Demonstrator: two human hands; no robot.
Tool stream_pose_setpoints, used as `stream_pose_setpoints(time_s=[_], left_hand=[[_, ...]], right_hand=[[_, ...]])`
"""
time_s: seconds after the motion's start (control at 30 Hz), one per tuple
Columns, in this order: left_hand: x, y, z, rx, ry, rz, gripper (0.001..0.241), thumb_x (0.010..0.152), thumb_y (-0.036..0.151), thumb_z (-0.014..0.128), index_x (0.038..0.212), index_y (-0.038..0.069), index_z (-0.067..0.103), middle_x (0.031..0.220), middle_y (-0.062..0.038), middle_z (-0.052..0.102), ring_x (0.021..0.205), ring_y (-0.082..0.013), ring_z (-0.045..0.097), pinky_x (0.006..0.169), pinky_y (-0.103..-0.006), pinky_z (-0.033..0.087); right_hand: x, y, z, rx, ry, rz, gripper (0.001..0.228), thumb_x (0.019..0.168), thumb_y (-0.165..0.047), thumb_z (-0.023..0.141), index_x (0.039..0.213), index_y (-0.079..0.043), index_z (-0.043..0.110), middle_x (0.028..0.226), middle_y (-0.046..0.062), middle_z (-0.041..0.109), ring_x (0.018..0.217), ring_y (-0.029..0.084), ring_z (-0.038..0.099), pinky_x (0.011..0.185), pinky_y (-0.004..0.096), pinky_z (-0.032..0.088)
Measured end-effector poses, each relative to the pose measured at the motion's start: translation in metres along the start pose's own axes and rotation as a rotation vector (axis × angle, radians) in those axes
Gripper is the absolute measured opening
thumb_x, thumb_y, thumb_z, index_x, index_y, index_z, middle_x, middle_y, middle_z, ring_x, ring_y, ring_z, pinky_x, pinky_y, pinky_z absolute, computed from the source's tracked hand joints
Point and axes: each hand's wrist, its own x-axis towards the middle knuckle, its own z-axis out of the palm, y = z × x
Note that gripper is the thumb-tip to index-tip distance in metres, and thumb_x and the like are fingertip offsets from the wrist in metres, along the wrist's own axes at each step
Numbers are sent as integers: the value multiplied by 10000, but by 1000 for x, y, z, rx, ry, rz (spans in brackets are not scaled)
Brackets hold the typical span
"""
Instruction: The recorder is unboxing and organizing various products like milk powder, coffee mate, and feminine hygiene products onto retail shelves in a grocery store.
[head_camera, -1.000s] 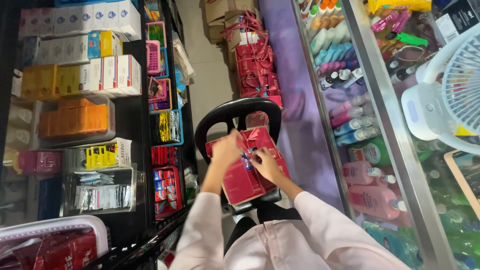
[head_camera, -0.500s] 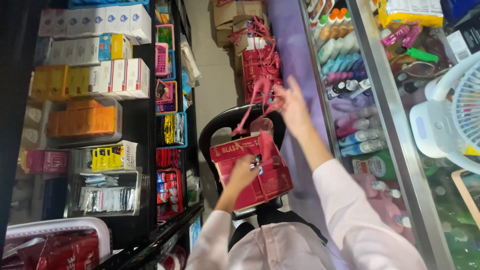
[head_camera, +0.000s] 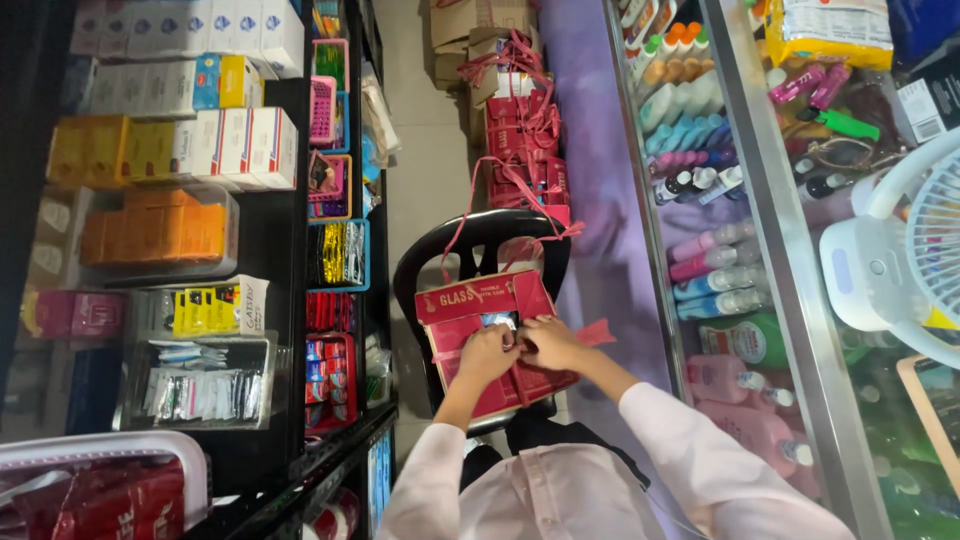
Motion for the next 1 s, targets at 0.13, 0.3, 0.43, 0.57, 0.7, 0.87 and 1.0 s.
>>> stream_pose_setpoints(time_s=[0.13, 0.3, 0.43, 0.57, 0.7, 0.87, 1.0], left_hand=[[-15, -2, -17, 8, 19, 137, 268, 816, 310, 803, 776, 60, 713, 864, -146, 695, 827, -348, 699, 750, -463, 552], [-61, -45, -79, -39, 221, -216, 235, 874, 343, 715, 977, 170, 835, 1023, -108, 720, 889, -325, 697, 756, -462, 546], [-129, -136, -75, 43, 349, -426, 226, 920, 358, 684, 924, 152, 775, 1019, -67, 743, 964, -266, 734, 910, -406, 586], [-125, -106, -34, 397, 385, -228, 432, 758, 272, 792, 1141, 107, 675, 1253, -156, 596, 1197, -376, 533, 1032, -511, 408], [-101, -27, -5, 144, 513, -168, 714, 806, 378, 859, 1375, 119, 515, 1442, -223, 464, 1387, -479, 406, 1114, -567, 375], [-97, 35, -1, 148, 336, -372, 1134, 632, 383, 931, 1535, 105, 305, 1579, -287, 299, 1412, -575, 238, 1099, -648, 279], [-100, 11, 12, 60, 404, -319, 943, 646, 315, 872, 1415, 90, 373, 1499, -257, 390, 1369, -477, 413, 1132, -520, 391]], right_hand=[[-5, 25, -33, 158, -142, 52, 296, 801, -304, 800, 913, -51, 695, 930, 112, 672, 875, 317, 669, 763, 439, 527], [-46, 80, -76, 302, -150, 697, 480, 846, -603, 715, 791, -131, 785, 695, 97, 726, 691, 265, 707, 634, 401, 508], [-89, 135, -92, 29, -20, 943, 704, 966, -675, 651, 716, -29, 775, 624, 150, 686, 651, 322, 710, 632, 435, 514], [-61, 101, -51, -268, 158, 564, 419, 900, -500, 727, 1040, -106, 755, 1007, 157, 690, 940, 355, 683, 803, 455, 534], [-19, 0, -36, 158, 160, 299, 499, 860, -364, 716, 1288, -118, 644, 1269, 149, 603, 1096, 326, 661, 971, 443, 533], [-24, -52, 1, -173, 278, 15, 609, 757, -364, 814, 1268, -86, 632, 1357, 240, 539, 1235, 426, 523, 1023, 514, 431], [-38, -60, 1, -261, 28, 164, 801, 667, -433, 869, 1298, -57, 549, 1306, 225, 526, 1256, 406, 462, 1093, 575, 357]])
